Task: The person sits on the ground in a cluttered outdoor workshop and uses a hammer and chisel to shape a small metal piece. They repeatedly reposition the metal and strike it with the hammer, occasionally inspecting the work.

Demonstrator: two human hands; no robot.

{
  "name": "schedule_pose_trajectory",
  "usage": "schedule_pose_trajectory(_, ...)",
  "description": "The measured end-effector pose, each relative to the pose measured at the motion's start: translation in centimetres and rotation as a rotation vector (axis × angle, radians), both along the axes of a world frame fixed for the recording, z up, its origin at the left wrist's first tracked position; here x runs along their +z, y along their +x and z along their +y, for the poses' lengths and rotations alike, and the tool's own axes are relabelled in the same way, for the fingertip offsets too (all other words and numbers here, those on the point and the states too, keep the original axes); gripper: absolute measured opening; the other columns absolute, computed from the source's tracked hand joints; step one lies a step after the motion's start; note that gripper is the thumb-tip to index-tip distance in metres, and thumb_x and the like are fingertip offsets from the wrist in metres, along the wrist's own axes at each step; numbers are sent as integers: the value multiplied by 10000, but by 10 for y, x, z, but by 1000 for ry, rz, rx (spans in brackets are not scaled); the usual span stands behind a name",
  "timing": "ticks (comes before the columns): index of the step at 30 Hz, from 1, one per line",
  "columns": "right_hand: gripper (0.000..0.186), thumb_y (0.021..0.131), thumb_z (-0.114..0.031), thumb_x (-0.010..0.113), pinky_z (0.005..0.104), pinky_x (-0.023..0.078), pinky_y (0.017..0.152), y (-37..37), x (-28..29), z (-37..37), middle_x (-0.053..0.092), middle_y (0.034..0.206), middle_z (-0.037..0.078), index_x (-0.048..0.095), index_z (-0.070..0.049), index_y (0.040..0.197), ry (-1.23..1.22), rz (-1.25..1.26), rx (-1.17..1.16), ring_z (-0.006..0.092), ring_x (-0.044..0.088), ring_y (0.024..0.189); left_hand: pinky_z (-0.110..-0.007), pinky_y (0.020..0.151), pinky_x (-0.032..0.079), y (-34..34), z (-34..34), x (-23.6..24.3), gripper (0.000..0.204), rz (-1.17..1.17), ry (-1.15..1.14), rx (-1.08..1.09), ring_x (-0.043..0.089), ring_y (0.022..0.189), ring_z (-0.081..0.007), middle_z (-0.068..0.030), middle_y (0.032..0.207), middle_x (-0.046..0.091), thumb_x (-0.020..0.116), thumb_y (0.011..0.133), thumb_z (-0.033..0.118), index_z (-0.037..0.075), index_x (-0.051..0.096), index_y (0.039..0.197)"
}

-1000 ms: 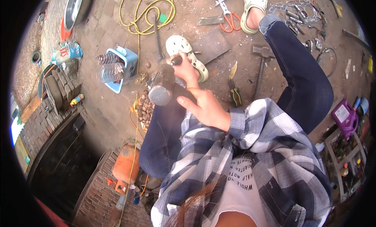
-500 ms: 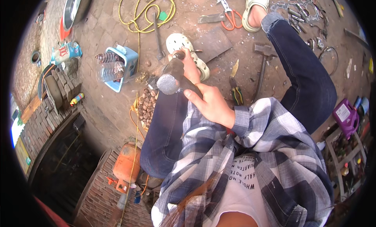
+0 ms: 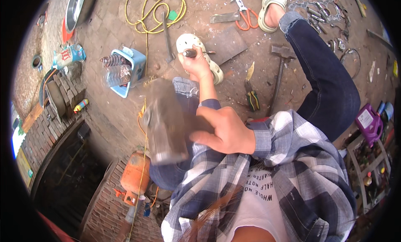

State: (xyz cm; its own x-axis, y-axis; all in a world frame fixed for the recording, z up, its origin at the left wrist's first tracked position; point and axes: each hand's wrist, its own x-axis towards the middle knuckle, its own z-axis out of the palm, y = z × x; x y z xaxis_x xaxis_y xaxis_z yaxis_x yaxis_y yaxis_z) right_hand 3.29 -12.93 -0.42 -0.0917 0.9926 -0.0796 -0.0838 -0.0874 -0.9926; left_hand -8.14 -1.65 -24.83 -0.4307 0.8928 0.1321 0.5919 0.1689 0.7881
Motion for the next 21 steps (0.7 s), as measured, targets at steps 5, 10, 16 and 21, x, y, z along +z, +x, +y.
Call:
schedule_pose_trajectory(5, 448, 844, -451, 626, 412, 454, 512, -4, -34, 9, 546, 549, 168, 585, -8, 897, -66, -98, -203, 345, 604, 560, -398, 660, 451, 21, -1, 14, 245, 123, 122, -50, 560, 701, -276, -144, 784, 562, 680, 782, 179, -38, 572, 744)
schedule_pose_trajectory(10, 403, 903, -366, 572, 373, 495, 671, -6, -39, 27, 637, 795, 212, 619, 19, 1015, -237, 25, -249, 286, 648, 760, -327, 554, 448, 16, 4, 22, 201, 252, 68, -81, 574, 594, -210, -106, 677, 585, 690, 788, 162, -4, 577, 778)
schedule_pose_trajectory(16, 411, 859, -371, 636, 394, 460, 565, -6, -26, 5, 577, 643, 204, 608, 28, 951, -138, -37, -106, 359, 622, 629, -288, 395, 404, 14, -9, 19, 244, 40, 26, 33, 505, 417, -130, -58, 544, 526, 684, 813, 150, 24, 511, 695)
schedule_pose_trajectory(21, 398, 811, -359, 685, 382, 464, 549, 6, -6, -1, 569, 628, 174, 604, 10, 934, -123, -30, -24, 334, 624, 604, -302, 616, 452, 19, -17, 13, 222, -169, 15, 5, 503, 651, -148, -51, 724, 522, 692, 795, 96, 27, 482, 810)
